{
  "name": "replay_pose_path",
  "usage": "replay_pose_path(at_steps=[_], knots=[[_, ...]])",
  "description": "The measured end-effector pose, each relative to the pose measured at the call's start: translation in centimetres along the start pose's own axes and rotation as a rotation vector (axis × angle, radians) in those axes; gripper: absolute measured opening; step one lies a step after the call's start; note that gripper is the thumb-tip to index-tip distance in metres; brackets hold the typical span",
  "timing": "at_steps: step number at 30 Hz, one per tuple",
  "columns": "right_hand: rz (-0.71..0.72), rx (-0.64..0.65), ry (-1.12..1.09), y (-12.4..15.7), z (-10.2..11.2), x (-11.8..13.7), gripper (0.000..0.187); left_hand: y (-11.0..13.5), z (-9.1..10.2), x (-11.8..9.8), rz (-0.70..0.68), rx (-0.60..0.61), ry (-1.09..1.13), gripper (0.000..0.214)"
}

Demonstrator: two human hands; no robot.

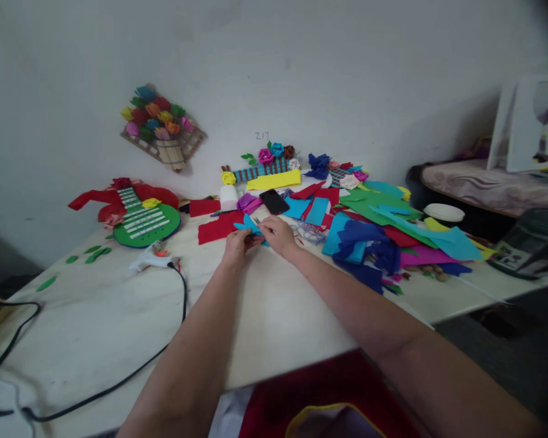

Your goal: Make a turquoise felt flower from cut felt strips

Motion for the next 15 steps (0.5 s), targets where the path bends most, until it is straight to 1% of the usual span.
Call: replay_pose_path(at_steps=[2, 4, 10, 15], knots=[[-0.121, 0.005, -0.101, -0.3, -0.4, -1.6, 0.028, 0.0, -0.3, 0.1, -0.002, 0.028, -0.010, 0.018], [-0.186, 0.017, -0.177, -0.5, -0.8, -2.7, 0.025, -0.1, -0.5, 0.2, -0.008, 0.063, -0.023, 0.019], [-0.265, 0.073, -0.322, -0.7, -1.8, -4.4, 0.023, 0.2, -1.5, 0.4, -0.017, 0.173, -0.085, 0.026], [-0.318, 0.107, -0.369, -0.7, -1.6, -4.9, 0.022, 0.5, -1.9, 0.3, -0.025, 0.194, -0.138, 0.031]])
Point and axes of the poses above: each hand's wrist, its own y-axis away from the middle knuckle, its own z-axis out of the back of the hand, x = y × z, the point moved 10 cm from there along -y, towards the middle knuckle, and after that the axes turned 5 degrees about -x, right-handed, at the moved point
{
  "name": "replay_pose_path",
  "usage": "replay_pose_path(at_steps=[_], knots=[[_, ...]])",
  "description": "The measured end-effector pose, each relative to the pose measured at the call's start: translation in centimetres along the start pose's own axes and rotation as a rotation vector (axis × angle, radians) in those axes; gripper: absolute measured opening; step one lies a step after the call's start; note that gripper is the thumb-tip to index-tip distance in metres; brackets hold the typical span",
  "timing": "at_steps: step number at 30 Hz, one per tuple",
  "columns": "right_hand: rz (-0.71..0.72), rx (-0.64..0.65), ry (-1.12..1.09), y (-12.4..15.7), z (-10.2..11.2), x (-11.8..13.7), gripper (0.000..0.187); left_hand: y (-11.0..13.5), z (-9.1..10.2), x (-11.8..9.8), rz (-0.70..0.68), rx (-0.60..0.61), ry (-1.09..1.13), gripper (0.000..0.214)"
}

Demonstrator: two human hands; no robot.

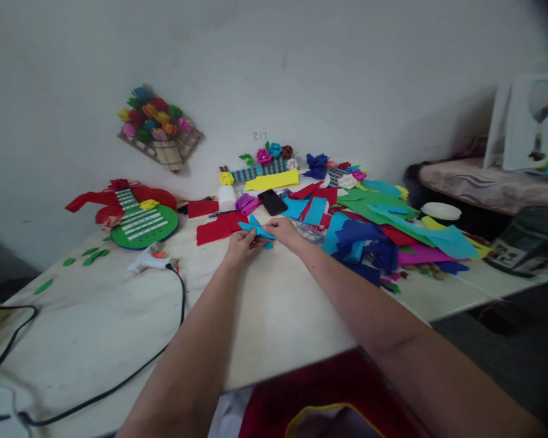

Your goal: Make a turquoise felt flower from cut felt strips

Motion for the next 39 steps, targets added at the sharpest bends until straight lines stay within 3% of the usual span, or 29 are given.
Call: replay_pose_path(at_steps=[12, 22, 30, 33, 39], knots=[[-0.048, 0.152, -0.071, 0.7, -0.6, 0.3, 0.027, 0.2, -0.6, -0.1, -0.011, 0.074, -0.032, 0.037], [0.029, 0.060, 0.053, -0.1, -0.9, 0.1, 0.024, 0.0, 0.2, 0.0, -0.004, 0.003, 0.053, 0.031], [0.067, 0.017, 0.189, 0.9, 0.2, 1.9, 0.020, 0.0, 0.8, -0.3, -0.010, -0.069, 0.065, 0.030], [0.026, -0.040, 0.096, 0.4, 0.5, 1.1, 0.018, 0.1, 0.5, -0.3, 0.002, -0.040, 0.098, 0.029], [-0.132, -0.215, -0.355, -0.2, 2.1, -1.2, 0.018, 0.0, 1.2, -1.0, -0.041, -0.083, 0.086, 0.030]])
Point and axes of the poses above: each hand's wrist, its own y-axis away from the middle knuckle, its own z-axis out of the back of the hand, x = y × z, the point moved 10 cm from there along -y, towards the middle knuckle, and after that the axes turned 5 degrees about -x, right-handed, at the moved point
